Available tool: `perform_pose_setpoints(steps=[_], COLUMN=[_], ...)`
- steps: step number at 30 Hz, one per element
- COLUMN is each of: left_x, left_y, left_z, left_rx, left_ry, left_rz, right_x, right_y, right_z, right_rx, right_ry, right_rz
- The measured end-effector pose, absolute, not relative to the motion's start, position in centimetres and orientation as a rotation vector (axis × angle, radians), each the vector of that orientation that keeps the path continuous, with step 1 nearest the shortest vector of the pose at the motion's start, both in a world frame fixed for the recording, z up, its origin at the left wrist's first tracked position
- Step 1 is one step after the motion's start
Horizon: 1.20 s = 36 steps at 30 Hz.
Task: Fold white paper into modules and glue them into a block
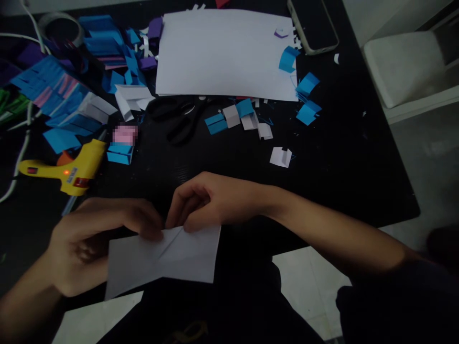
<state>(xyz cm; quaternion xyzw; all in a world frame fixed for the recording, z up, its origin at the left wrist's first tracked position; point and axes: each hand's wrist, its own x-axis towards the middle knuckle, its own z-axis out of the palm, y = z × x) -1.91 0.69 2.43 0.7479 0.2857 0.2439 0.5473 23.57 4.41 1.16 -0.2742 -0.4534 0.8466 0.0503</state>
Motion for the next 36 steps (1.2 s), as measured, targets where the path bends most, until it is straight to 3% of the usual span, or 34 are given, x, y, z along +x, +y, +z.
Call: perform_pose_setpoints(steps=[36], left_x=[-1.66], left_y=[1.19], left_z=[2.78], left_rx=[1.85], left_ry=[0.521], left_rz=[0.606], right_x=[23.29], right_y=[3.76], right_z=[0.95], right_rx=[-0.786], right_ry=[-1.279], right_rz=[2.666])
